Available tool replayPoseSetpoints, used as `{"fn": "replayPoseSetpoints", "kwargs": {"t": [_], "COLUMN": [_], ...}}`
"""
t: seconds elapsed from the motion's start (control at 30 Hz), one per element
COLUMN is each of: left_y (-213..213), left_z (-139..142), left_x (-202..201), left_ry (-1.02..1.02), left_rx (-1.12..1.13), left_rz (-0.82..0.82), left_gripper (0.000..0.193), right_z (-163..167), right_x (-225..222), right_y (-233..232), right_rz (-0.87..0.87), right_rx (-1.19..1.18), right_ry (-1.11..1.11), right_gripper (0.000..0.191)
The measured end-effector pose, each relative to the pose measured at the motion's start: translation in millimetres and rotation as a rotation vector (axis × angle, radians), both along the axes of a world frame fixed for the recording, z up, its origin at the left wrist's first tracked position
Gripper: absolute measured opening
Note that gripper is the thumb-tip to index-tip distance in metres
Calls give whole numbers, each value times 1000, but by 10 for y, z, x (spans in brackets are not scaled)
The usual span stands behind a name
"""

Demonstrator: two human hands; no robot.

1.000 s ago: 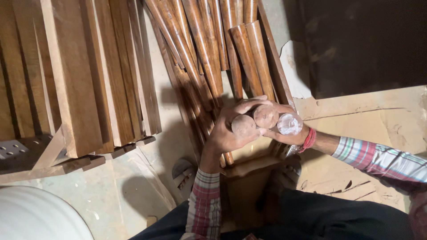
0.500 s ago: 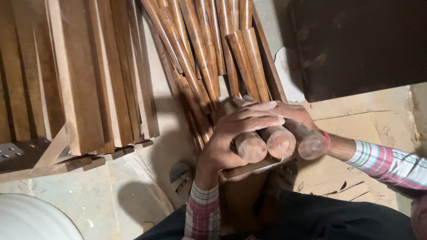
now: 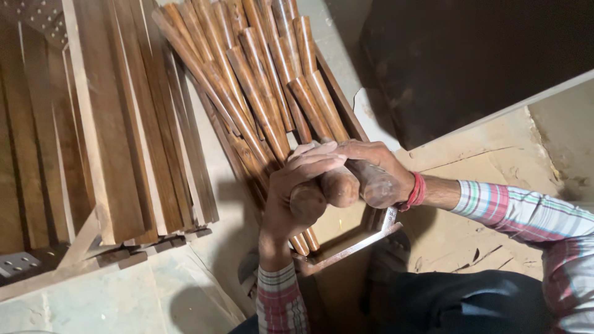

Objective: The person sits on the floor and sorts tapered wooden furniture legs, picking up handfuls of legs and placing them one by one into a slotted wooden rack beside them. They gather loose legs from the floor and a wooden frame, align the bundles, and fill the rack compartments with the legs.

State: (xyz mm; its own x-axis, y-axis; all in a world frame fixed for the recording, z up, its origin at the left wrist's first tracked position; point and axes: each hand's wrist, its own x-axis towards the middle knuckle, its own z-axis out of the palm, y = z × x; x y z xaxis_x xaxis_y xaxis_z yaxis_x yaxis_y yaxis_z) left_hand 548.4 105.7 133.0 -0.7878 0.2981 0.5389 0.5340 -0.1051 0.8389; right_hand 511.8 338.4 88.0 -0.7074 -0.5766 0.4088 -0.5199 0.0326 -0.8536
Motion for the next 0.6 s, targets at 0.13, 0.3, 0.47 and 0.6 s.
{"fn": "replayPoseSetpoints", "kwargs": {"t": [0.13, 0.3, 0.47, 0.6], "left_y": [26, 0, -27, -23], "left_z": [2, 47, 126, 179], "left_x": [30, 73, 137, 183], "left_ry": [0, 38, 17, 21], "left_rx": [65, 52, 69, 82], "left_rz": [-25, 10, 19, 66], "left_gripper": [38, 39, 47, 49], "right_z": [-135, -135, -71, 10], "right_x": [9, 33, 87, 139], "right_y": [60, 70, -27, -89], "right_rz": [-49, -39, -73, -61], "right_rx": [65, 79, 54, -32], "right_ry": [96, 46, 36, -4], "right_gripper": [74, 73, 67, 68]}}
